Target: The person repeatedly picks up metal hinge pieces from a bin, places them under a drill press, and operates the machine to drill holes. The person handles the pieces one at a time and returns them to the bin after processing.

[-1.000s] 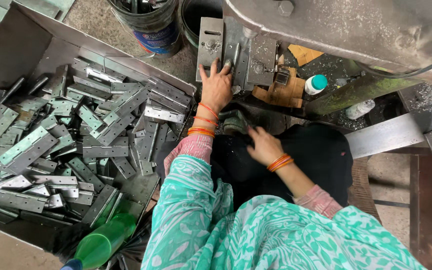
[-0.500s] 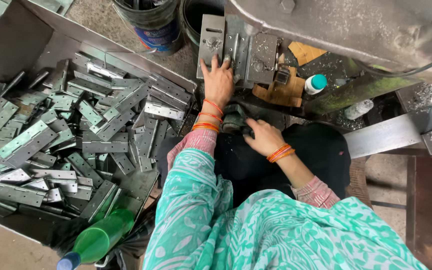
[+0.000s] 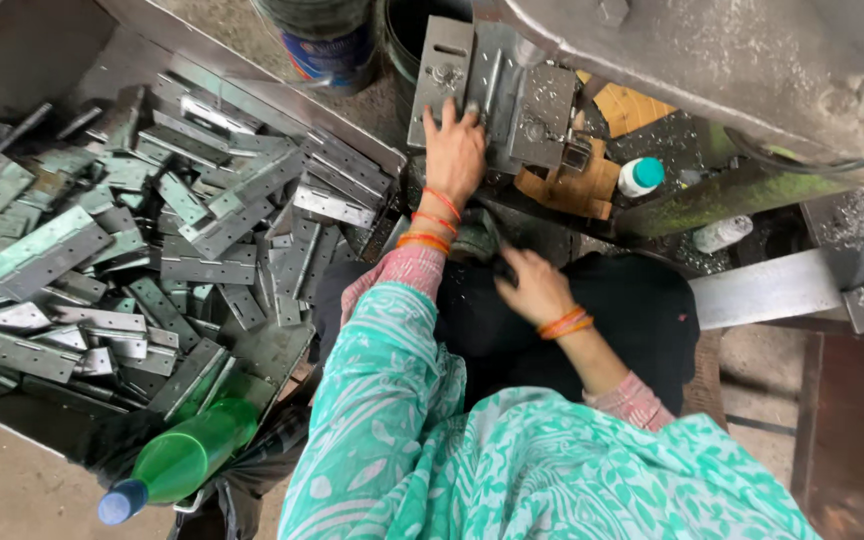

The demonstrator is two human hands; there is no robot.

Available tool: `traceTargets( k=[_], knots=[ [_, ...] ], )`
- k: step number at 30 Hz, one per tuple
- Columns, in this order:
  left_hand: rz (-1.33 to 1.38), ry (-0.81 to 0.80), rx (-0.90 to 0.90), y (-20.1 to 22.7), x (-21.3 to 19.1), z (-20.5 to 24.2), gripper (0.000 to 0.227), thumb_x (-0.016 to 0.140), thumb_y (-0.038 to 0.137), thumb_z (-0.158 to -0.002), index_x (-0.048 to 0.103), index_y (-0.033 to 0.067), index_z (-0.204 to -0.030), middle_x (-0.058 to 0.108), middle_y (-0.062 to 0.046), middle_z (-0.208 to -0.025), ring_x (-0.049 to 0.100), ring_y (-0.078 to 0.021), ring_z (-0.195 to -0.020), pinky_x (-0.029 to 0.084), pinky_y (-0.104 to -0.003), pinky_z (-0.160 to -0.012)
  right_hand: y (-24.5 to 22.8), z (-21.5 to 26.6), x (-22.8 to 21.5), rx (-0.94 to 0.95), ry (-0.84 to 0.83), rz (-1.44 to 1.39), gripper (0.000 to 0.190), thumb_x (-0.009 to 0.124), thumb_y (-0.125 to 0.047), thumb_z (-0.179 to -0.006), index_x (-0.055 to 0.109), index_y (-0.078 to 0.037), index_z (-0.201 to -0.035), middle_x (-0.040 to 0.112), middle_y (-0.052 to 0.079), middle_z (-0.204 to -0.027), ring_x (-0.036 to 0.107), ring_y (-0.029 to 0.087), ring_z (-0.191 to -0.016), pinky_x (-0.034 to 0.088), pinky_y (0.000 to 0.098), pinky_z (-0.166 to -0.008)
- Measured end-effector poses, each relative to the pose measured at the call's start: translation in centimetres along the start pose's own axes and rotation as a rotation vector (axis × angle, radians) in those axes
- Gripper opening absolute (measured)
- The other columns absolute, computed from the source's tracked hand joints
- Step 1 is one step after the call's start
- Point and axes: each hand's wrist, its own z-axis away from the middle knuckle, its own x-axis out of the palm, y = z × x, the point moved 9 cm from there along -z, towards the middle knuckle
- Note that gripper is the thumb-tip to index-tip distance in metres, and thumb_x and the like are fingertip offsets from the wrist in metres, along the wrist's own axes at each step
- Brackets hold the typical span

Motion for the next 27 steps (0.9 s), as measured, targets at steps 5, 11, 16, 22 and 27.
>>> traceTargets(
  k=[5,11,16,22,27],
  knots=[
    [0.049,0.026,-0.018,0.2,1.4,-2.5,0.026,0.056,0.02,-0.095,0.077,0.0107,-0.106,0.065,-0.005,-0.132,0.042,-0.0361,-0.14,0.026,-0.069,-0.116,-0.4,-1.3,-1.6,-0.011,0.004,0.066,0.056,0.074,-0.033,-0.085,0.06,-0.015,-0.136,0.068,0.018,-0.118,0.068,0.044,-0.104,0.057,0.0525,-0.086],
    [0.028,0.058,-0.012,0.5,1.1,-2.4,0.028,0.055,0.022,-0.095,0.077,0.0096,-0.107,0.064,-0.006,-0.135,0.041,-0.0376,-0.139,0.022,-0.072,-0.115,0.5,2.6,5.4,0.007,0.088,-0.02,0.067,0.077,-0.026,-0.078,0.054,-0.025,-0.14,0.055,0.023,-0.136,0.067,0.047,-0.1,0.058,0.0532,-0.082],
    [-0.032,-0.031,-0.008,1.3,0.4,0.2,0.035,0.05,0.026,-0.099,0.076,0.0096,-0.115,0.06,-0.005,-0.142,0.032,-0.0382,-0.146,0.015,-0.075,-0.115,1.3,1.8,6.0,0.048,-0.003,-0.036,0.065,0.076,-0.027,-0.082,0.054,-0.026,-0.143,0.054,0.022,-0.139,0.067,0.047,-0.103,0.057,0.0527,-0.087],
    [-0.065,-0.116,-0.071,0.5,0.9,-1.0,0.042,0.045,0.032,-0.103,0.072,0.0095,-0.125,0.055,-0.003,-0.147,0.021,-0.0386,-0.152,0.006,-0.079,-0.116,-0.8,-0.5,-1.8,-0.052,0.004,-0.015,0.057,0.074,-0.032,-0.087,0.06,-0.013,-0.139,0.067,0.021,-0.121,0.067,0.044,-0.107,0.057,0.0498,-0.088],
    [-0.082,-0.072,-0.106,0.1,1.4,-3.0,0.042,0.043,0.03,-0.103,0.072,0.0103,-0.127,0.053,-0.001,-0.149,0.018,-0.0392,-0.153,0.004,-0.078,-0.116,-0.1,-1.1,-0.9,0.03,-0.059,0.034,0.059,0.074,-0.028,-0.084,0.059,-0.014,-0.139,0.069,0.019,-0.118,0.07,0.04,-0.105,0.058,0.0489,-0.088]
  ],
)
